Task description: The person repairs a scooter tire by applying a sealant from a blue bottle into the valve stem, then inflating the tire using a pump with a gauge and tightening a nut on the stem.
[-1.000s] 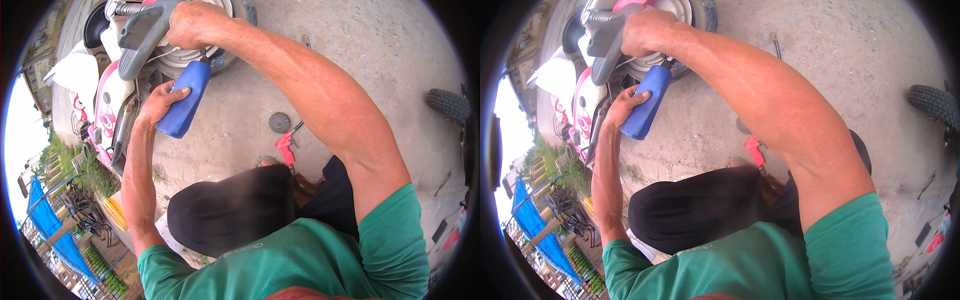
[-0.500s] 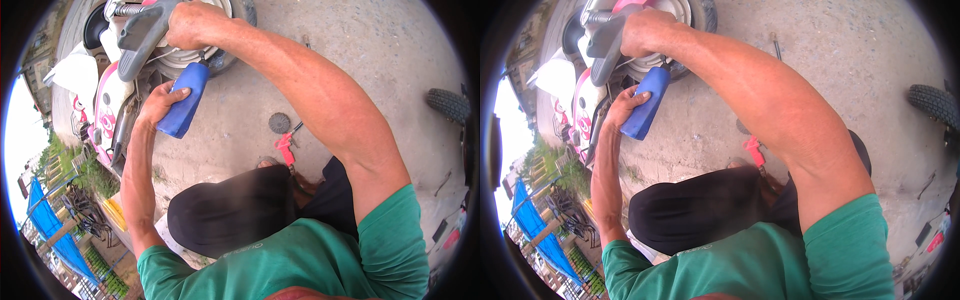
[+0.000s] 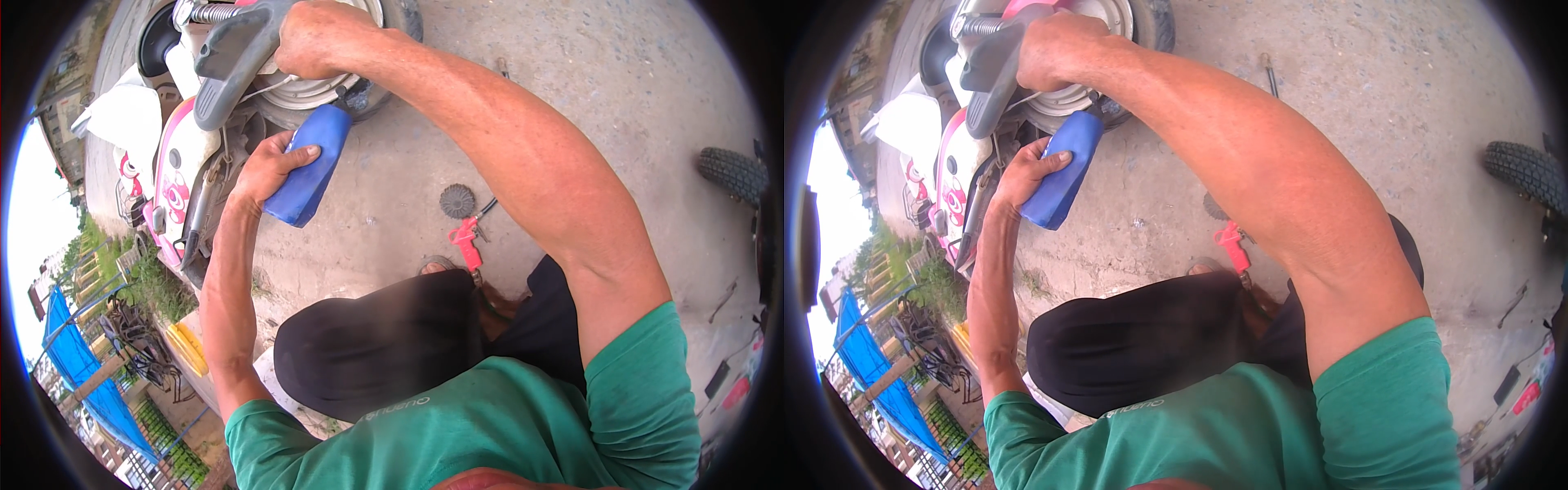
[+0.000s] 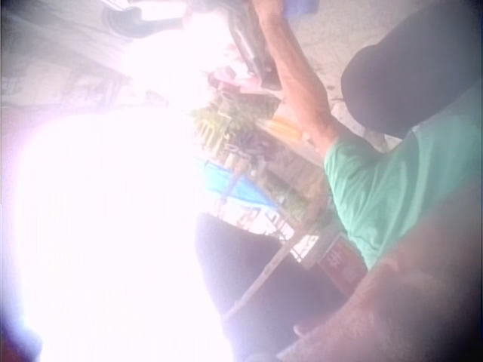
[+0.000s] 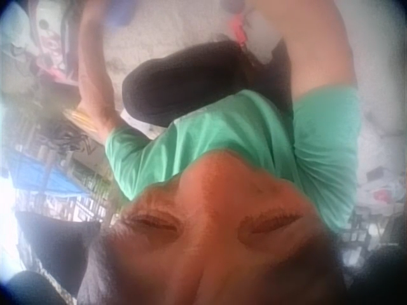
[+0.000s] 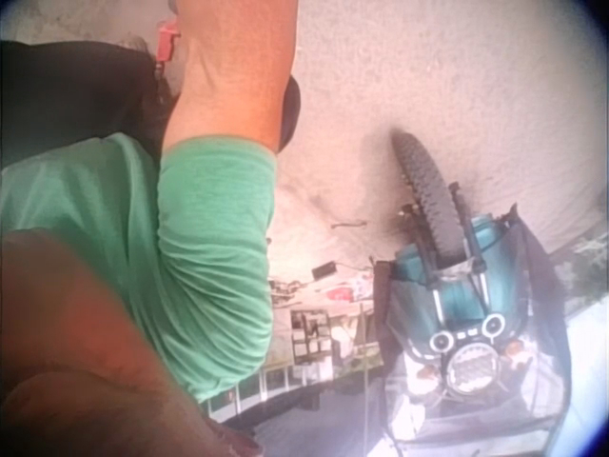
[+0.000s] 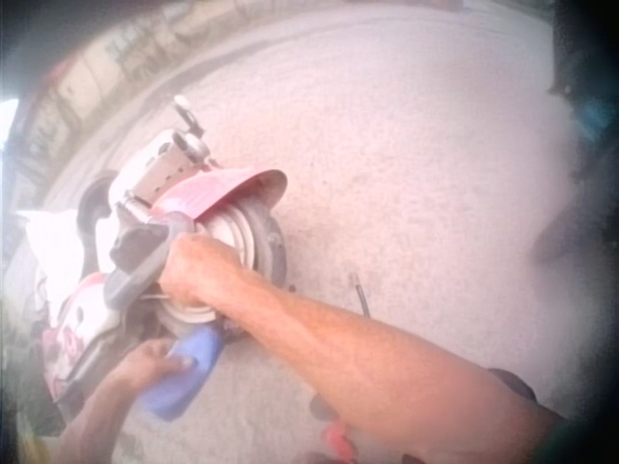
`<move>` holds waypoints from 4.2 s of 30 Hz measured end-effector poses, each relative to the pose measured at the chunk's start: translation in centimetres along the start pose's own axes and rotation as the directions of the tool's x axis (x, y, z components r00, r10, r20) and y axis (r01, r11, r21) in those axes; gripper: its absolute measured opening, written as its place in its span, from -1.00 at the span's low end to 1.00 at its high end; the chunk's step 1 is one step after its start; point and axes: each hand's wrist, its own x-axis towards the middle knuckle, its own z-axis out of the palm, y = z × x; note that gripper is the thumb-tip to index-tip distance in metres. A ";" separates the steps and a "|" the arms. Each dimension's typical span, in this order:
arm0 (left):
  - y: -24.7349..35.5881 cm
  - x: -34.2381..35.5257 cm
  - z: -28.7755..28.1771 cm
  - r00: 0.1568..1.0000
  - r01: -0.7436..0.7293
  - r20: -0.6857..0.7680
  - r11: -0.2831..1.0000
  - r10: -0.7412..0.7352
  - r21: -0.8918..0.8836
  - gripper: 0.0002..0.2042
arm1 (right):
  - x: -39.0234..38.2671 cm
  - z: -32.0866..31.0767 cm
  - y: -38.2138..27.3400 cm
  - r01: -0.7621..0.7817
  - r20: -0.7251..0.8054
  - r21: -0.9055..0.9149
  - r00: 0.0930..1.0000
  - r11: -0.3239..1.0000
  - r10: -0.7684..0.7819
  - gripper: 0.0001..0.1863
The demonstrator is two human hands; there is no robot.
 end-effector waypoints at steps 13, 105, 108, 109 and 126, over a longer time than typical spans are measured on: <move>-0.1 -0.3 0.2 0.999 -0.043 0.011 0.998 0.043 -0.035 -0.47 | -0.2 -0.2 0.0 0.001 0.022 0.006 1.000 1.000 -0.001 -0.63; -5.1 -9.8 1.0 0.987 -0.080 0.076 0.854 0.139 -0.514 -0.36 | 0.1 0.8 0.1 0.012 -0.015 0.012 1.000 1.000 -0.011 -0.65; -1.2 -8.6 0.0 0.988 -0.135 0.052 0.969 0.149 -0.206 -0.42 | -0.1 0.3 0.3 -0.004 -0.017 0.029 1.000 1.000 0.005 -0.65; 0.6 -8.6 0.0 0.991 -0.137 -0.006 0.990 0.137 -0.033 -0.44 | -0.6 -0.1 0.0 -0.010 -0.010 0.059 1.000 0.998 0.010 -0.66; 13.2 -3.6 1.7 0.962 0.089 -0.214 0.542 0.171 0.836 -0.57 | -1.2 -0.6 0.9 0.089 -0.043 0.128 0.996 0.988 -0.084 -0.67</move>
